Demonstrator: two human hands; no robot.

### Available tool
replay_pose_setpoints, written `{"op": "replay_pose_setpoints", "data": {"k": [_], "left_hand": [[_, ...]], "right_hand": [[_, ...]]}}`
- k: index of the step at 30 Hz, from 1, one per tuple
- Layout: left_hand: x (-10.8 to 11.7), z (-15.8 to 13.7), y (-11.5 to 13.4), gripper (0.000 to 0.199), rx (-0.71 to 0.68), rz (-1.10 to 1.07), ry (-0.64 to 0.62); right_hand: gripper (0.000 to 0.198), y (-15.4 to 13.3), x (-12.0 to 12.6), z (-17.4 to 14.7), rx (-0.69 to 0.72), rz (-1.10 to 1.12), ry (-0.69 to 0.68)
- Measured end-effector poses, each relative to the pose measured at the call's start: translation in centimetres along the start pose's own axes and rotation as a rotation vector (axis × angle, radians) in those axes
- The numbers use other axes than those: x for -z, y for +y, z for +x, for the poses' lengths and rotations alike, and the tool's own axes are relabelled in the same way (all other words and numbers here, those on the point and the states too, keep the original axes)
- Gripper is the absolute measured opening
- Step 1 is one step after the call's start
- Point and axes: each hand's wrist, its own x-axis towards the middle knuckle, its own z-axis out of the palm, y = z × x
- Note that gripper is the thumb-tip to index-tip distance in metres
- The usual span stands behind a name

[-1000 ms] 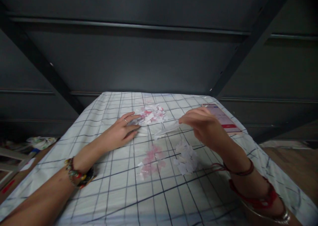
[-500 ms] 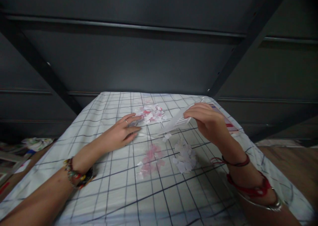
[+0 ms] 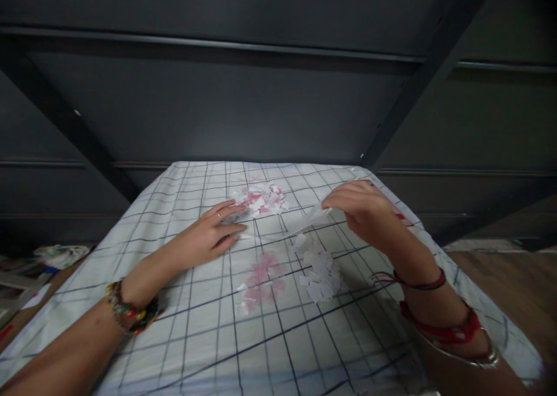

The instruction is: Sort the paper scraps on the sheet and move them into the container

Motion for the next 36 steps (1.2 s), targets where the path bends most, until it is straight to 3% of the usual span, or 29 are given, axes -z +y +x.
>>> {"op": "replay_pose_setpoints", "data": {"k": [5,10,18,25,31,36], "left_hand": [[0.1,0.0,0.1,0.025,0.024,-0.005,-0.011],[0.1,0.0,0.1,0.026,0.011,0.011,0.0],[0.2,0.0,0.1,0.027,0.006,0.012,-0.008],[0.5,0.0,0.2,0.028,0.037,0.028,-0.021],[0.6,0.0,0.2,0.03,0.168,0.113,-0.002],[0.5,-0.3,-0.5,0.034,0.339,0.168,0.098]], "right_hand": [[0.037,-0.3,0.8,0.0,-0.033,0.014,0.004],[0.039,-0.8,1.2,0.0,-0.075,0.102,-0.076],[0.039,-0.7,1.5,-0.1,-0.079,0.123,-0.051],[0.038,-2.0,0.0,1.3,-0.116,-0.169,0.165],[0.044,-3.0,-2.1,2.2,-0.012,-0.242,-0.016],[0.043,-3.0,-2.2,1.9,-0.058,-0.218,-0.1]]}}
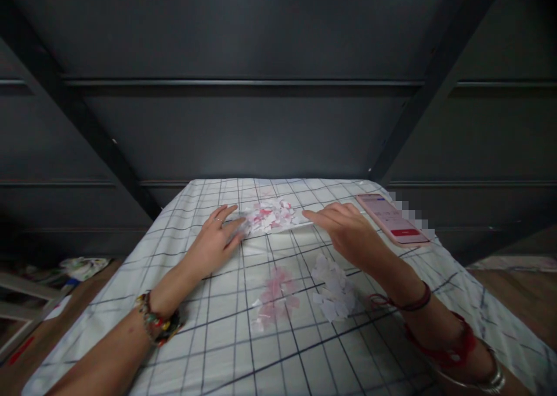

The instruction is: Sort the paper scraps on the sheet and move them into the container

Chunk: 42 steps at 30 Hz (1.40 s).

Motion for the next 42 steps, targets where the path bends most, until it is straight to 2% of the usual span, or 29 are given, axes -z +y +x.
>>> {"op": "replay_pose_setpoints", "data": {"k": [4,6,8,10,11,12,16,19,24,28,37,42], "left_hand": [[-0.7,-0.4,-1.0,0.036,0.128,0.047,0.049],[-0.9,-0.6,-1.4,0.038,0.199,0.079,0.032],[-0.9,-0.9,-1.5,0.041,0.322,0.108,-0.003],[-0.8,-1.1,-1.4,0.044,0.479,0.13,-0.103],[-0.6,-1.2,-1.4,0.046,0.563,0.134,-0.191],[-0.5,-1.3,-1.3,0.048,0.606,0.134,-0.226],[0.1,-1.5,-1.4,0.055,0.69,0.128,-0.289],[0.5,-1.5,-1.3,0.059,0.76,0.122,-0.374],[0.7,-1.4,-1.3,0.061,0.794,0.112,-0.442],[0.5,-1.6,-1.5,0.062,0.792,0.115,-0.45],[0.4,-1.4,-1.5,0.064,0.762,0.13,-0.405],[0.4,-1.3,-1.3,0.065,0.763,0.138,-0.408]], "right_hand": [[0.022,1.0,0.1,-0.6,0.0,0.033,-0.029],[0.017,1.4,0.3,-0.9,0.001,0.069,-0.047],[0.018,1.7,0.8,-1.0,-0.007,0.043,0.011],[0.021,1.6,1.8,-0.7,0.0,0.026,0.104],[0.021,1.5,2.5,-0.3,0.018,0.032,0.122],[0.021,1.3,3.2,0.1,0.04,0.041,0.122],[0.021,0.5,6.0,2.6,0.094,0.038,0.027],[0.022,-0.5,6.4,4.9,0.121,0.015,-0.005],[0.034,-3.1,3.4,8.2,0.241,0.016,-0.071],[0.033,-4.4,1.2,8.9,0.264,0.011,-0.063],[0.037,-4.0,0.5,8.1,0.314,0.003,0.032],[0.039,-4.2,0.2,8.0,0.293,0.014,0.001]]}}
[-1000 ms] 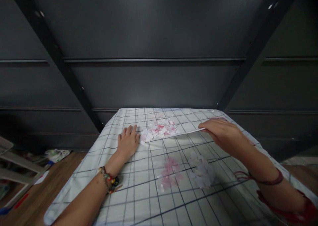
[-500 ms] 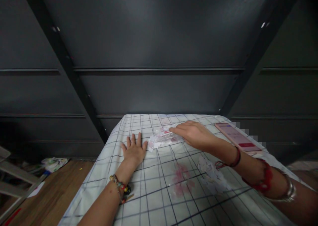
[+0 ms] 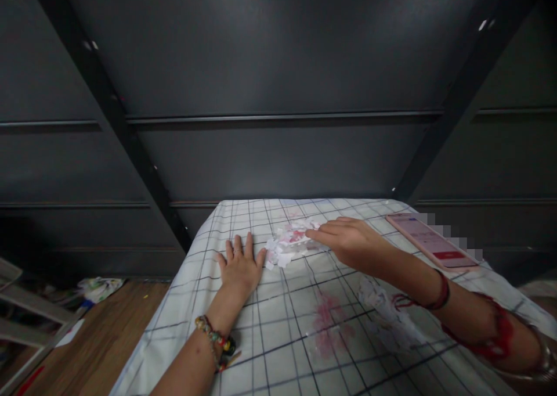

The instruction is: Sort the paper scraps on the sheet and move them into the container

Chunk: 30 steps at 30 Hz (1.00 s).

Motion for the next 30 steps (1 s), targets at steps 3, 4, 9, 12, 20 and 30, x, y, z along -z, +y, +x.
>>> {"op": "replay_pose_setpoints", "data": {"k": [3,4,9,12,20,30], "left_hand": [[0.1,-0.1,0.2,0.065,-0.016,0.009,0.003],[0.2,-0.2,0.2,0.065,-0.026,0.01,0.013],[0.1,-0.1,0.2,0.066,-0.051,-0.003,0.035],[0.1,-0.1,0.2,0.065,-0.055,-0.014,0.03],[-0.2,0.0,0.6,0.073,-0.12,-0.051,0.02],[-0.2,0.1,0.7,0.085,-0.225,-0.111,-0.018]], "right_hand": [[0.038,0.0,0.3,-0.4,-0.03,0.0,0.014],[0.037,0.0,0.3,-0.5,-0.038,-0.002,0.026],[0.038,-0.1,0.2,-1.1,-0.045,0.015,0.037],[0.042,-0.1,0.6,-1.4,-0.059,0.031,0.033],[0.043,-0.3,1.0,-1.9,-0.116,0.022,-0.009],[0.041,-0.8,1.1,-2.9,-0.224,0.04,-0.055]]}}
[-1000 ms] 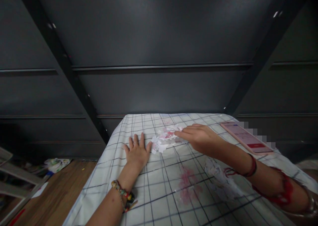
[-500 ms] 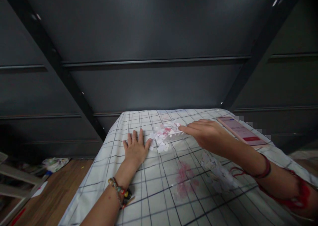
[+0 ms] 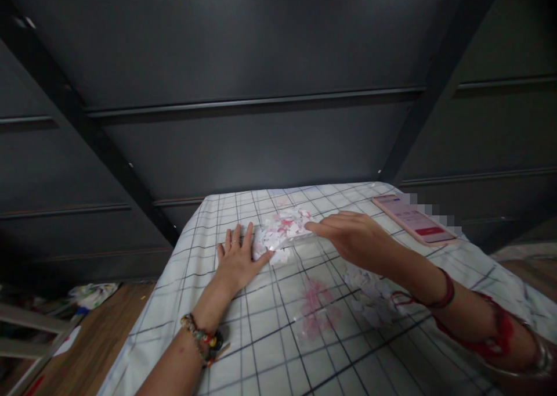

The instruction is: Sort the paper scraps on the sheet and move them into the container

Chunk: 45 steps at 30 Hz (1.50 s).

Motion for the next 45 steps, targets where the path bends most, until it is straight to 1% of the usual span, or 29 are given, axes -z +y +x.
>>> {"op": "replay_pose_setpoints", "data": {"k": [5,10,13,18,22,26,31,36,41,45], "left_hand": [[-0.3,0.2,-0.1,0.081,0.017,-0.001,0.023],[-0.3,0.3,0.0,0.075,0.014,-0.012,0.064],[-0.4,0.4,-0.1,0.076,0.002,-0.011,0.07],[-0.7,0.6,-0.4,0.079,-0.032,-0.001,0.086],[-0.7,0.7,-0.3,0.085,-0.051,0.013,0.066],[-0.8,0.7,-0.2,0.089,-0.068,0.024,0.04],[-1.2,0.8,-0.4,0.09,-0.129,0.042,0.106],[-1.3,0.9,-0.6,0.083,-0.119,0.031,0.113],[-1.3,1.0,-0.6,0.073,-0.093,0.019,0.137],[-1.3,1.0,-0.5,0.071,-0.095,0.03,0.147]], "right_hand": [[0.039,0.5,-0.3,-1.0,-0.006,0.058,0.022],[0.037,0.9,-0.2,-1.6,0.031,0.017,0.075],[0.036,1.0,-0.2,-1.9,0.066,0.003,0.08],[0.034,1.4,-0.4,-2.4,0.074,0.014,0.16],[0.036,1.4,-0.4,-2.5,0.102,0.039,0.11],[0.037,1.5,-0.1,-2.5,0.08,0.009,0.094],[0.038,1.6,-0.4,-2.5,0.086,0.055,0.095],[0.04,1.7,-0.6,-2.6,0.041,0.0,0.092],[0.038,1.9,-0.1,-2.7,0.07,0.058,0.04],[0.039,2.3,0.0,-2.9,0.058,0.036,0.106]]}}
